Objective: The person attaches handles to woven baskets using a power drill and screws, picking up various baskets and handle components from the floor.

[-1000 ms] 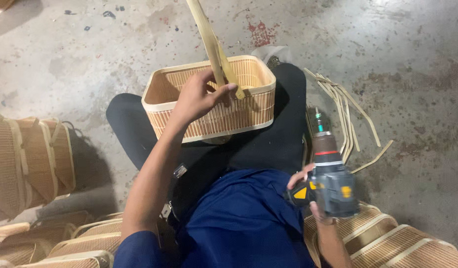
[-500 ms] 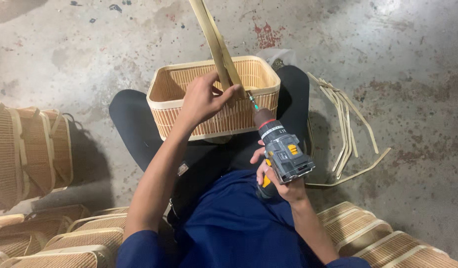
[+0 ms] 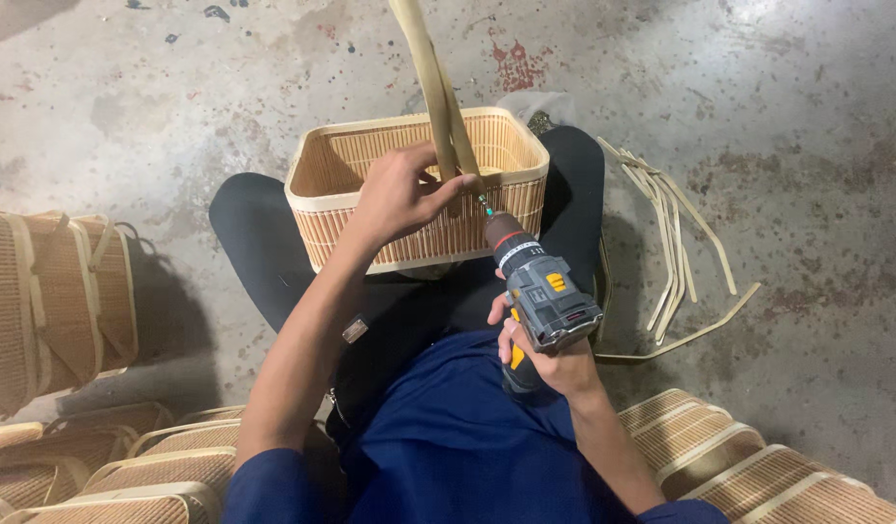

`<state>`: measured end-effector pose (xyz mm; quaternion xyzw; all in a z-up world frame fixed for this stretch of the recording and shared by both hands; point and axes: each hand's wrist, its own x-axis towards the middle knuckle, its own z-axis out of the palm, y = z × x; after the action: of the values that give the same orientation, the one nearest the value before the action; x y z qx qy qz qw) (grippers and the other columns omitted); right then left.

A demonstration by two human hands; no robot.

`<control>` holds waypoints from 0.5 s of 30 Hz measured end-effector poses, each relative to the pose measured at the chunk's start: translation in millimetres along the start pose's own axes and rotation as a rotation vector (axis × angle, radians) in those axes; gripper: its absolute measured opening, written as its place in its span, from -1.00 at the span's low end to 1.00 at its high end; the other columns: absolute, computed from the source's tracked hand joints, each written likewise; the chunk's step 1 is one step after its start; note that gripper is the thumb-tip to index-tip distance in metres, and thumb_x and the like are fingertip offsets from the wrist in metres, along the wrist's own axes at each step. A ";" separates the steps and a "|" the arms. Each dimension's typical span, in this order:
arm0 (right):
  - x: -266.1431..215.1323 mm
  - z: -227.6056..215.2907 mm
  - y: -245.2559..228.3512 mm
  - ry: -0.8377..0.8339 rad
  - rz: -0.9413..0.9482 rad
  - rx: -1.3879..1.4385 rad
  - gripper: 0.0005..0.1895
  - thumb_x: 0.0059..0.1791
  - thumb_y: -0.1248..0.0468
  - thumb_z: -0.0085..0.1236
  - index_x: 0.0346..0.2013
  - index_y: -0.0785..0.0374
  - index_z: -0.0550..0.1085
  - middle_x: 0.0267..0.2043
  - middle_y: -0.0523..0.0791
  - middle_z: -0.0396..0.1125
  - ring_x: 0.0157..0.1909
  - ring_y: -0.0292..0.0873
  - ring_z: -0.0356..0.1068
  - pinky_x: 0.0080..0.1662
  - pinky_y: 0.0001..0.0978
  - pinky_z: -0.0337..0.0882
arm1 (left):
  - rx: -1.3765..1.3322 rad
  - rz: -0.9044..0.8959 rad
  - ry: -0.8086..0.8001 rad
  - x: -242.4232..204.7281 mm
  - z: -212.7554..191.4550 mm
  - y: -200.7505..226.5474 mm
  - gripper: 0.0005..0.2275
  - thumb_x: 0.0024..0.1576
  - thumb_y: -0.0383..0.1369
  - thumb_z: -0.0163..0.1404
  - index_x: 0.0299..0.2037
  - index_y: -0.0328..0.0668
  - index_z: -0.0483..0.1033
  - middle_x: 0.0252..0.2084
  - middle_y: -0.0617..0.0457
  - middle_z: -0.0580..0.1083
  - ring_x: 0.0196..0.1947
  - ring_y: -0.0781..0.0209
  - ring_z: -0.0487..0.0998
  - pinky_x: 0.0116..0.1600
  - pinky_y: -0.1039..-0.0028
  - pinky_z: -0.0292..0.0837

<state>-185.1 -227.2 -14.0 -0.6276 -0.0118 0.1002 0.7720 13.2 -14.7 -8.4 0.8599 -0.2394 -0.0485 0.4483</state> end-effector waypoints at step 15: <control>25.3 -42.4 21.3 -0.023 0.120 0.496 -0.24 -0.11 0.29 0.04 0.34 0.58 0.12 -0.25 0.10 0.28 -0.59 -0.15 0.28 -0.39 -0.23 0.41 | 0.004 0.111 0.108 13.2 10.4 -0.1 -0.77 0.20 -0.15 0.12 -0.15 -0.09 0.70 -0.17 0.00 0.63 -0.20 0.00 0.65 -0.10 0.26 0.53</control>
<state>-157.2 -259.8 -46.4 -0.4174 0.0416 0.1528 0.8948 21.7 -28.4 -12.9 0.8476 -0.2624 0.0232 0.4607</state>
